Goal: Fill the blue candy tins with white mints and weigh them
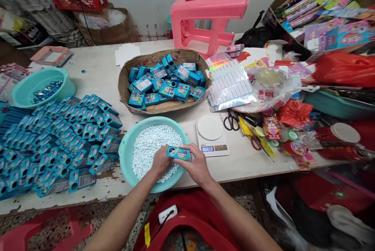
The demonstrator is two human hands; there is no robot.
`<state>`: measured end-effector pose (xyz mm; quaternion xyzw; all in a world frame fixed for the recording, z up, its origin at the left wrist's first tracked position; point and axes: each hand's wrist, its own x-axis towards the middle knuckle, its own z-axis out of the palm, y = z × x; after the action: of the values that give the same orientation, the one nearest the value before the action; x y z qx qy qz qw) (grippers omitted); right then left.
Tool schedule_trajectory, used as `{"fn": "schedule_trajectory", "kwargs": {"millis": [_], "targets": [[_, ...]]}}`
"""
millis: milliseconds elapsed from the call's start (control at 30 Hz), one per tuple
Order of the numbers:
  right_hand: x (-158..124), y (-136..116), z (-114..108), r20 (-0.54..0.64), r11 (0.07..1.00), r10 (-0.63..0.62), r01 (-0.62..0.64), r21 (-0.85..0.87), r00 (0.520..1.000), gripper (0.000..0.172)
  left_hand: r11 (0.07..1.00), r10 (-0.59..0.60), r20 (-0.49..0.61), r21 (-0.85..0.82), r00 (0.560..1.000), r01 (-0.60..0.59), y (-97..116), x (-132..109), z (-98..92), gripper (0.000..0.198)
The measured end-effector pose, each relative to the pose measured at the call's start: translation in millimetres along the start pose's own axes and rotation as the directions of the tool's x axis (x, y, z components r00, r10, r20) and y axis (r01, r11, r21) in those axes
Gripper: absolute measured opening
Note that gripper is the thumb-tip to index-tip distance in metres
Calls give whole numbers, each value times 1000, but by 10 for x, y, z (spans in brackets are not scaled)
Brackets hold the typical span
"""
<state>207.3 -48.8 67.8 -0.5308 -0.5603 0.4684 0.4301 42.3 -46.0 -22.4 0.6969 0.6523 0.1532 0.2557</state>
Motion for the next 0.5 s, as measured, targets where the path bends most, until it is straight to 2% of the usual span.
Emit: {"fn": "schedule_trajectory", "kwargs": {"millis": [67,133,233,267,300,367,400,433,467,500], "targets": [[2,22,20,-4,1000,17,-17,-11,1000,35,989,-91,-36,-123,995,86,-42,-20,-32,11],[11,40,48,1,999,26,-26,-19,1000,35,945,-214,-90,-271,973,183,-76,-20,-133,21],[25,70,113,15,999,5,-5,-47,1000,35,852,-355,-132,-453,926,262,-24,-22,-381,32],[29,81,142,22,998,-8,9,-63,1000,34,789,-396,-128,-554,909,266,28,-26,-481,31],[31,91,175,31,996,-21,23,-81,999,34,683,-438,-107,-685,893,252,93,-30,-584,28],[34,105,248,56,992,-44,50,-115,997,34,341,-489,-27,-926,872,162,241,-31,-775,22],[35,108,286,71,990,-51,60,-129,996,34,158,-491,8,-982,871,98,314,-25,-851,21],[35,108,321,86,988,-58,69,-139,995,34,20,-486,27,-999,873,42,378,-16,-908,20],[34,105,352,100,986,-63,78,-145,993,35,-52,-484,30,-999,874,5,431,-5,-945,20],[33,98,377,115,985,-67,84,-149,991,36,-87,-494,22,-996,869,-24,472,8,-965,19]]}}
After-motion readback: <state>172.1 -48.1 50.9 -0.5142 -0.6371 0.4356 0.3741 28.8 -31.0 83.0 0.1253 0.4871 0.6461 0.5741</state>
